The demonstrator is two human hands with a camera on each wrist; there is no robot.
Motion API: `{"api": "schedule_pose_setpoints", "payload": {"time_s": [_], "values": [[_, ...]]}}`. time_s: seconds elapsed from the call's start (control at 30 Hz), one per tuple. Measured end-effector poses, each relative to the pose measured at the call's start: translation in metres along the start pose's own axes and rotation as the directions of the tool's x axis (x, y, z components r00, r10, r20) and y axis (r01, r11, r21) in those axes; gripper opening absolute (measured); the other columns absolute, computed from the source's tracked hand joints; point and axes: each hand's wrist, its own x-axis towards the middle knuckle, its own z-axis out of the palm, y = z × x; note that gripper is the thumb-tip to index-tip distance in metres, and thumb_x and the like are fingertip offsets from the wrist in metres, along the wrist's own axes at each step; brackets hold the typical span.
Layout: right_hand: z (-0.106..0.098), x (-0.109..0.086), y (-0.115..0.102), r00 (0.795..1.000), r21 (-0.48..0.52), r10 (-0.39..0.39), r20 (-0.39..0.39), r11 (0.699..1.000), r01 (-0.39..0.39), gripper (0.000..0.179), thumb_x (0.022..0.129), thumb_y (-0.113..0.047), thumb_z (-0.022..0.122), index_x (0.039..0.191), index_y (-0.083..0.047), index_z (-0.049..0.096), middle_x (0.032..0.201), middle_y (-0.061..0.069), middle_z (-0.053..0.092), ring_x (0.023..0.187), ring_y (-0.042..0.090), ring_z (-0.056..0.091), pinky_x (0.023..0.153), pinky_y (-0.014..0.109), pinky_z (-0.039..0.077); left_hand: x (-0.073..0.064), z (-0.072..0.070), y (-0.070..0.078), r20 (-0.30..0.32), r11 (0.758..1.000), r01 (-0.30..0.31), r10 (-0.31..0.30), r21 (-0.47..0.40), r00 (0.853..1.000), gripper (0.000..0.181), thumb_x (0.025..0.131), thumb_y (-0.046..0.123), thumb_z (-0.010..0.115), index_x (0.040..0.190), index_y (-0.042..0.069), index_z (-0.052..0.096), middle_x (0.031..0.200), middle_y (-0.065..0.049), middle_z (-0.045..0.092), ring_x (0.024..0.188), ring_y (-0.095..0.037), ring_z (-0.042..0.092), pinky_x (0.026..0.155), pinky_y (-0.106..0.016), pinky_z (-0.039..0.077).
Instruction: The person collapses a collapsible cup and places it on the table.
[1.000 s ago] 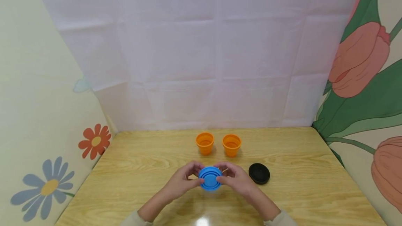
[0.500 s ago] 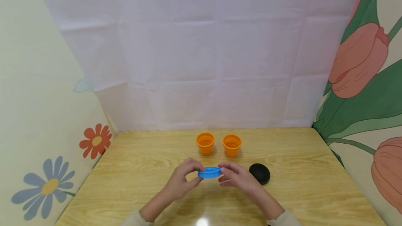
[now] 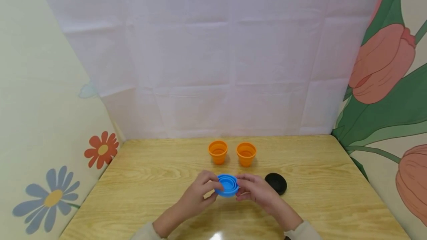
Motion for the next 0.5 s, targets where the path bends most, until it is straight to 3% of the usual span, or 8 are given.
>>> {"api": "schedule_pose_setpoints", "payload": {"time_s": [0.17, 0.37, 0.43, 0.5], "values": [[0.0002, -0.0001, -0.0006, 1.000, 0.028, -0.002, -0.001, 1.000, 0.002, 0.051, 0.103, -0.021, 0.059, 0.142, 0.009, 0.047, 0.118, 0.012, 0.068, 0.097, 0.018, 0.069, 0.088, 0.036, 0.060, 0.0011, -0.0023, 0.0037, 0.057, 0.999, -0.033, 0.032, 0.016, 0.998, 0.030, 0.083, -0.004, 0.078, 0.102, 0.017, 0.070, 0.104, 0.003, 0.057, 0.101, -0.014, 0.053, 0.086, -0.021, 0.053], [-0.0011, 0.0004, 0.0015, 0.999, 0.040, -0.019, -0.031, 0.999, 0.020, 0.053, 0.102, -0.016, 0.056, 0.144, 0.012, 0.041, 0.123, 0.013, 0.066, 0.099, 0.019, 0.069, 0.090, 0.039, 0.059, 0.0010, -0.0028, 0.0056, 0.050, 0.998, -0.062, 0.063, -0.021, 0.997, 0.036, 0.080, 0.002, 0.083, 0.106, 0.019, 0.066, 0.113, 0.000, 0.055, 0.107, -0.017, 0.051, 0.093, -0.026, 0.052], [-0.0018, 0.0006, 0.0022, 0.999, 0.036, -0.027, -0.041, 0.999, 0.029, 0.054, 0.101, -0.015, 0.055, 0.145, 0.013, 0.040, 0.122, 0.013, 0.066, 0.098, 0.018, 0.068, 0.090, 0.040, 0.059, 0.0002, -0.0030, 0.0056, 0.047, 0.998, -0.018, 0.022, -0.067, 0.999, 0.037, 0.081, 0.004, 0.082, 0.110, 0.018, 0.065, 0.118, -0.002, 0.054, 0.111, -0.018, 0.050, 0.095, -0.030, 0.052], [-0.0024, 0.0008, 0.0031, 0.998, 0.025, -0.036, -0.050, 0.999, 0.037, 0.053, 0.101, -0.014, 0.055, 0.144, 0.013, 0.041, 0.120, 0.012, 0.067, 0.097, 0.018, 0.068, 0.089, 0.040, 0.060, 0.0003, -0.0034, 0.0064, 0.068, 0.986, 0.087, -0.078, -0.141, 0.995, 0.035, 0.085, 0.006, 0.078, 0.115, 0.017, 0.064, 0.123, -0.003, 0.053, 0.115, -0.018, 0.049, 0.097, -0.033, 0.052]]}}
